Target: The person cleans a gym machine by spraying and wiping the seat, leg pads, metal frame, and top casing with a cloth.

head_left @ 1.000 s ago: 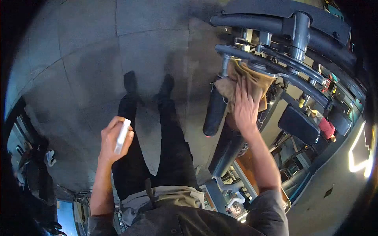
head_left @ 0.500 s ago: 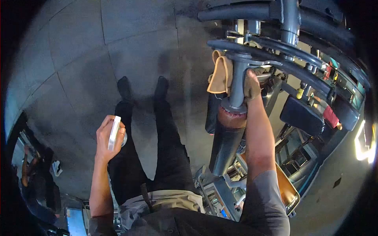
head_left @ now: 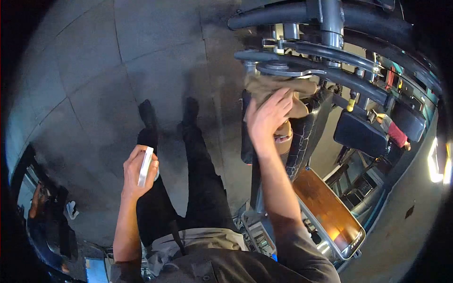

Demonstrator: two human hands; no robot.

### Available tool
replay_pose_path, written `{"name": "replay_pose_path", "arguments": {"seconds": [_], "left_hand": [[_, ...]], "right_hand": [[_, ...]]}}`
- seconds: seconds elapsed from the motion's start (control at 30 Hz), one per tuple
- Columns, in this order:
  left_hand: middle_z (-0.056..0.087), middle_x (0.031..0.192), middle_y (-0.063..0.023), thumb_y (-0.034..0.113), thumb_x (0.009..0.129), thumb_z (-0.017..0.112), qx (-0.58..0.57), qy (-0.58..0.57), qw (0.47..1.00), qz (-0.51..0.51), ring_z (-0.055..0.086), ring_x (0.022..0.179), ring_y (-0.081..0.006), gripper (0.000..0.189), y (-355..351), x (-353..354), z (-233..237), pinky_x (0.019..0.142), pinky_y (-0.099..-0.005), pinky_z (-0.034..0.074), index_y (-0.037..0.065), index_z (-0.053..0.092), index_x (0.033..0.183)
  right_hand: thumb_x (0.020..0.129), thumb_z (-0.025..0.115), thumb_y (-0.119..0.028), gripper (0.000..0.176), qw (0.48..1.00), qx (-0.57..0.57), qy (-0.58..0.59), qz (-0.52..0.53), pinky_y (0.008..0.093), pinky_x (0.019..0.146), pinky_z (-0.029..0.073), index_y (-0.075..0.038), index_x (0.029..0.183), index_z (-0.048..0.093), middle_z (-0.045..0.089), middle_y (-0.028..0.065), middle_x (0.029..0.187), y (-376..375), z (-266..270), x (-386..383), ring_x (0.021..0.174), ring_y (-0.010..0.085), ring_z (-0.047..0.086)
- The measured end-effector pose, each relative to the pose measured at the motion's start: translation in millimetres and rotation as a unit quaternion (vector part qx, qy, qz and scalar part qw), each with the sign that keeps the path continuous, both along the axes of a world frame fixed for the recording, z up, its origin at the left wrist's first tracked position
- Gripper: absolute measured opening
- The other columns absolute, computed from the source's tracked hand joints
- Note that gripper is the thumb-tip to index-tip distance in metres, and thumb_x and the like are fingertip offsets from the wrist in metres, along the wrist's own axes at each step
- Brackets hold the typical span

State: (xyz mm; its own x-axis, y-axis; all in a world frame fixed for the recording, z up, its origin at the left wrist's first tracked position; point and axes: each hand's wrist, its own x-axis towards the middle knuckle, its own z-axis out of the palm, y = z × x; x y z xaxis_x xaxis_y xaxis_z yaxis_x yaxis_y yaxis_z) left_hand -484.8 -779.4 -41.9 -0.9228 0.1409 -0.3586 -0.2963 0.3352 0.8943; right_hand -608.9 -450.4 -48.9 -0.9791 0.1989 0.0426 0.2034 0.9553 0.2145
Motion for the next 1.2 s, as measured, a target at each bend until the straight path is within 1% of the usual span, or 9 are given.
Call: {"name": "replay_pose_path", "arguments": {"seconds": [0.13,0.33,0.47,0.63,0.7,0.8,0.93,1.1,1.2], "left_hand": [[0.060,0.087,-0.0146,0.012,0.087,0.063,-0.003,-0.009,1.000,-0.016,0.064,0.073,-0.0272,0.014,-4,3,-1,0.065,-0.0372,0.050,-0.002,0.063,0.086],[0.059,0.087,-0.0150,0.014,0.089,0.061,-0.013,0.007,1.000,-0.024,0.062,0.074,-0.0293,0.016,-16,6,0,0.066,-0.0381,0.048,-0.002,0.062,0.086],[0.062,0.090,-0.0154,0.007,0.085,0.062,-0.023,0.047,0.998,-0.021,0.067,0.075,-0.0320,0.008,-26,1,46,0.068,-0.0391,0.053,0.000,0.062,0.087],[0.061,0.087,-0.0127,0.010,0.087,0.062,-0.028,0.119,0.990,-0.071,0.065,0.077,-0.0258,0.010,-29,-4,116,0.071,-0.0368,0.052,0.000,0.063,0.086],[0.062,0.087,-0.0149,0.009,0.086,0.063,-0.042,0.145,0.985,-0.084,0.066,0.076,-0.0301,0.010,-31,-16,160,0.070,-0.0394,0.053,0.000,0.065,0.086],[0.063,0.089,-0.0172,0.009,0.085,0.064,-0.072,0.141,0.978,-0.133,0.066,0.077,-0.0350,0.010,-29,-31,201,0.071,-0.0421,0.054,0.000,0.066,0.086],[0.061,0.086,-0.0121,0.018,0.088,0.064,-0.069,0.235,0.950,-0.192,0.063,0.074,-0.0259,0.018,18,-65,247,0.067,-0.0386,0.050,0.000,0.065,0.085],[0.065,0.087,-0.0138,0.010,0.088,0.064,-0.021,0.230,0.920,-0.317,0.066,0.081,-0.0301,0.010,131,-132,293,0.073,-0.0390,0.053,0.001,0.068,0.088],[0.064,0.089,-0.0152,0.011,0.090,0.064,-0.016,0.244,0.890,-0.386,0.066,0.082,-0.0314,0.011,212,-176,307,0.074,-0.0390,0.052,0.000,0.067,0.092]], "right_hand": [[0.063,0.092,-0.018,0.095,0.906,-0.381,-0.031,-0.184,0.0483,0.101,0.046,0.009,0.129,0.029,0.053,0.0338,0.124,39,17,-69,0.114,0.0413,0.058],[0.075,0.084,-0.023,0.088,0.937,-0.312,-0.001,-0.159,0.0483,0.101,0.045,0.012,0.135,0.030,0.051,0.0365,0.128,46,-3,-33,0.117,0.0474,0.055],[0.084,0.061,-0.005,0.075,0.994,-0.104,-0.038,0.027,0.0490,0.112,0.037,0.010,0.149,0.027,0.041,0.0382,0.144,53,1,29,0.133,0.0521,0.042],[0.085,0.063,-0.011,0.067,0.960,-0.269,-0.061,-0.039,0.0483,0.109,0.041,0.005,0.146,0.039,0.050,0.0343,0.139,85,39,53,0.129,0.0463,0.050],[0.089,0.063,-0.013,0.061,0.889,-0.391,-0.065,-0.229,0.0455,0.108,0.043,0.003,0.144,0.044,0.055,0.0292,0.137,85,67,40,0.127,0.0409,0.054],[0.093,0.067,-0.024,0.056,0.477,-0.745,0.272,-0.379,0.0414,0.106,0.044,0.002,0.140,0.051,0.059,0.0198,0.135,106,82,23,0.122,0.0317,0.059],[0.098,0.062,-0.045,0.059,0.488,-0.650,0.524,-0.256,0.0366,0.092,0.050,0.003,0.132,0.059,0.068,0.0133,0.120,157,190,-23,0.108,0.0242,0.065],[0.099,0.057,-0.050,0.064,0.549,-0.639,0.464,-0.273,0.0355,0.102,0.043,0.004,0.133,0.058,0.064,0.0150,0.127,241,250,-115,0.120,0.0241,0.058],[0.098,0.060,-0.045,0.058,0.400,-0.727,0.541,-0.137,0.0350,0.103,0.044,0.002,0.132,0.057,0.064,0.0117,0.128,245,258,-134,0.117,0.0233,0.060]]}}
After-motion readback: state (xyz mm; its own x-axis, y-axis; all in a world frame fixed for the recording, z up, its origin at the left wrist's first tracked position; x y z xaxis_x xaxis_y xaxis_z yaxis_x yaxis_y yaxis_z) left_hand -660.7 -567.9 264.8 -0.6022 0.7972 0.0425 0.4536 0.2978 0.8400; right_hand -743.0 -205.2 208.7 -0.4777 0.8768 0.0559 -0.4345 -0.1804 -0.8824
